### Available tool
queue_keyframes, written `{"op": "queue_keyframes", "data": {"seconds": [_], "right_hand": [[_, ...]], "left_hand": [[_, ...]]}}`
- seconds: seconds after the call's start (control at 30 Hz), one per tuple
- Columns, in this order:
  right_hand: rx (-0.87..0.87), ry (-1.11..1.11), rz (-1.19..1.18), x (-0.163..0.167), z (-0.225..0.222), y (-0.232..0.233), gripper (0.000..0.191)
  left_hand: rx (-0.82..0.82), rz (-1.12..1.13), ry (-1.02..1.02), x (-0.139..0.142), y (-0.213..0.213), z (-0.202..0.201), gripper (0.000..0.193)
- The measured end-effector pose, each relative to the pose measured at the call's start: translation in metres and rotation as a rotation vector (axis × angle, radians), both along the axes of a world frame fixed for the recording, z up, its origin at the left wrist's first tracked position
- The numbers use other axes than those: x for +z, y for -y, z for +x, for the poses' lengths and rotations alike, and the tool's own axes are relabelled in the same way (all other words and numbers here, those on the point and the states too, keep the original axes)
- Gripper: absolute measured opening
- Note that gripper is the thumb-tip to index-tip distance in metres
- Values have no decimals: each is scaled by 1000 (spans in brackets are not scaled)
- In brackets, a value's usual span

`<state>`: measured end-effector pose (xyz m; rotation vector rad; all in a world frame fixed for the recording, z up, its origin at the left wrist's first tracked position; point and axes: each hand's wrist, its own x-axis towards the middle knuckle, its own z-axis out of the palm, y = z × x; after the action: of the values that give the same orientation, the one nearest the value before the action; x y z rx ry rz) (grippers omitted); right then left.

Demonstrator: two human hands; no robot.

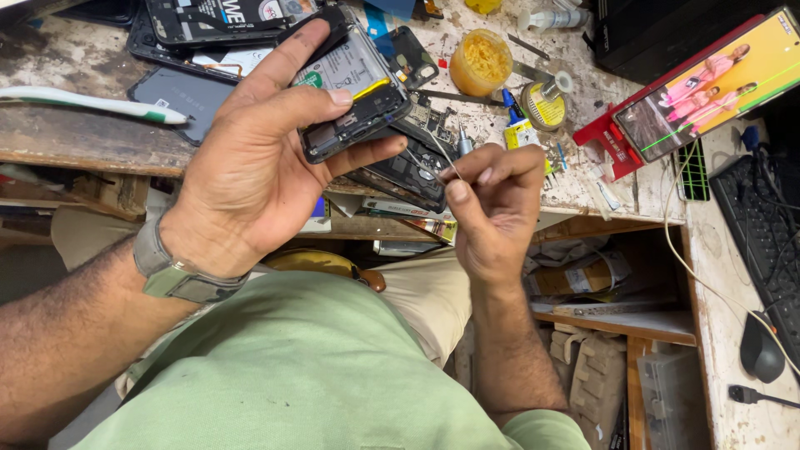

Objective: The person disassembles a smartphone by removing screws and prying open the casing. They handle the battery, motherboard, and back cover, using a screwdriver and tweezers to manipulate internal components on a cluttered workbench.

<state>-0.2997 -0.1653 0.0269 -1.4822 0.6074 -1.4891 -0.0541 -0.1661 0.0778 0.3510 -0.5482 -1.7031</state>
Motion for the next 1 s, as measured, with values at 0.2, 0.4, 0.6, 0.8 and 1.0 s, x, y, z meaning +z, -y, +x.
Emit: {"op": "queue_keyframes", "data": {"seconds": [0.2,0.4,0.6,0.8,1.0], "right_hand": [[180,241,267,0,3,-3,21],[117,260,369,1,1,-3,13],[251,238,324,-3,1,-2,21],[65,181,189,6,18,1,19],[-220,-253,-156,32,36,9,18]], "left_hand": [[59,11,11,11,3,2,75],[115,-114,78,11,1,11,70],[233,-182,174,-2,0,4,73],[218,-144,200,-2,-2,6,73],[7,28,145,6,-3,12,71]]}}
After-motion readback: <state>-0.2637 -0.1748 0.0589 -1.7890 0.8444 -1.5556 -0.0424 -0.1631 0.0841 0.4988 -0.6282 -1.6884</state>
